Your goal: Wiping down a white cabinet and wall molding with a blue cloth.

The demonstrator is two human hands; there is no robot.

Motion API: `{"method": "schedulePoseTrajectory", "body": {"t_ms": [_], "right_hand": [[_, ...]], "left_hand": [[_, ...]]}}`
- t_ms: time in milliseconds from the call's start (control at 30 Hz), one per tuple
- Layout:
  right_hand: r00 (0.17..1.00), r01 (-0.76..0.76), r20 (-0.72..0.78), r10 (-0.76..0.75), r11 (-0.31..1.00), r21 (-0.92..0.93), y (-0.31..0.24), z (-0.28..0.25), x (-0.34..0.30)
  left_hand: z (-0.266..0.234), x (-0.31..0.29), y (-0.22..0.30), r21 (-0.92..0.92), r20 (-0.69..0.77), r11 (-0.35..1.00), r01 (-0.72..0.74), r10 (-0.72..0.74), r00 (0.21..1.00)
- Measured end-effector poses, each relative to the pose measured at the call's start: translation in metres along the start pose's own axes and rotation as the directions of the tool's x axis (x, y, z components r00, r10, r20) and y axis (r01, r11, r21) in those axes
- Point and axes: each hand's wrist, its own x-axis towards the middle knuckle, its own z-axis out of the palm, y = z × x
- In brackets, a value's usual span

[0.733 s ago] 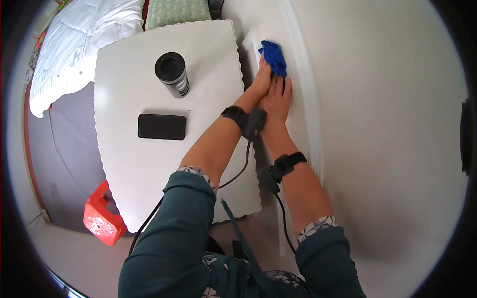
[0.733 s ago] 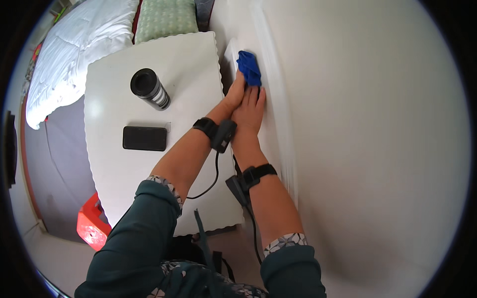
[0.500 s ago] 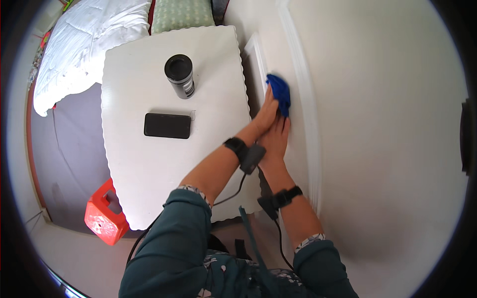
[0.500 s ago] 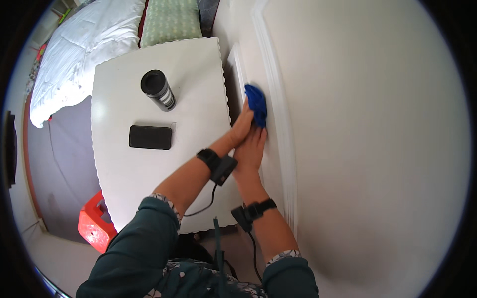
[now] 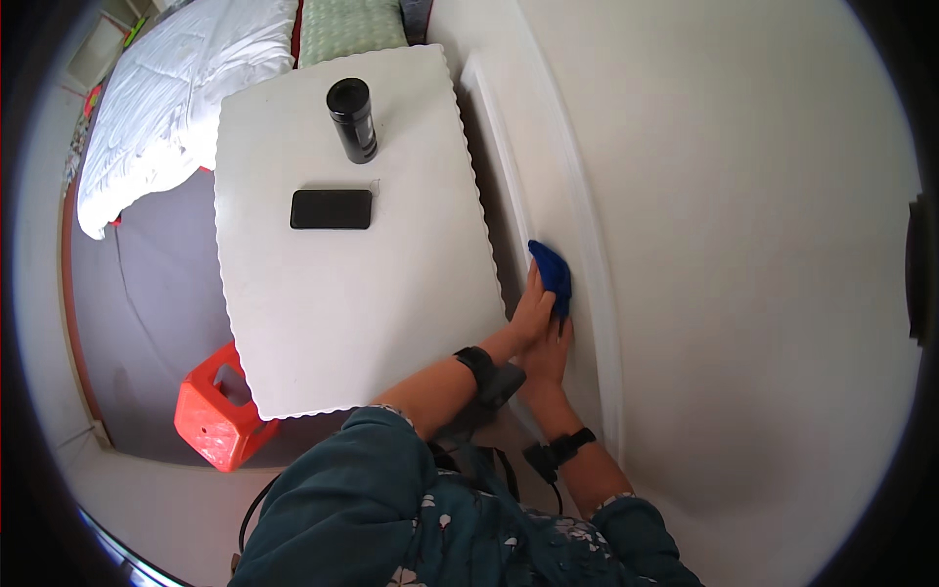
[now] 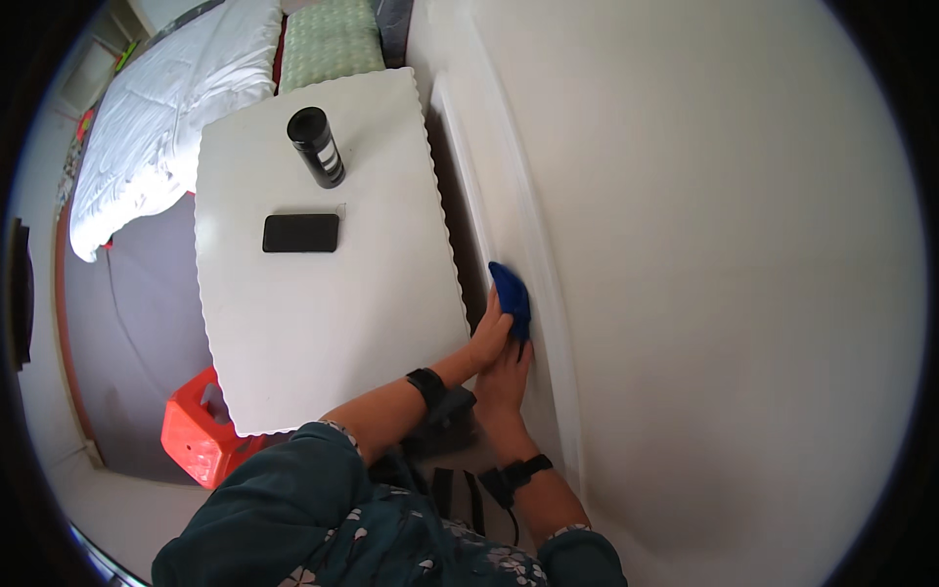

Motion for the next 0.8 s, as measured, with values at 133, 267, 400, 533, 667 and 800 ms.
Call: {"method": "schedulePoseTrajectory", "body": {"t_ms": [133, 267, 400, 533, 667, 800], "right_hand": [[0.988, -0.105, 0.117, 0.097, 0.992, 0.066, 0.0, 0.035, -0.067], [0.985, -0.166, -0.021, 0.168, 0.983, 0.073, 0.008, 0.076, -0.143], [0.99, -0.12, -0.059, 0.127, 0.988, 0.096, 0.021, 0.087, -0.189], [0.986, -0.149, -0.044, 0.16, 0.97, 0.192, 0.023, 0.086, -0.205], [0.979, -0.196, 0.008, 0.206, 0.919, 0.341, 0.025, 0.09, -0.19], [0.979, -0.138, -0.096, 0.182, 0.927, 0.349, 0.028, 0.061, -0.134]], "left_hand": [[0.035, -0.073, -0.008, 0.119, 0.032, 0.993, -0.013, 0.009, 0.999], [0.078, -0.147, -0.039, 0.329, 0.119, 0.944, -0.037, -0.003, 0.993], [0.104, -0.189, -0.05, 0.378, 0.185, 0.926, 0.006, -0.082, 0.979], [0.11, -0.198, -0.041, 0.256, 0.201, 0.964, 0.078, -0.132, 0.971], [0.111, -0.187, -0.037, 0.255, 0.122, 0.967, -0.002, -0.03, 0.992], [0.081, -0.124, -0.018, 0.216, 0.09, 0.959, -0.182, 0.166, 0.982]]}}
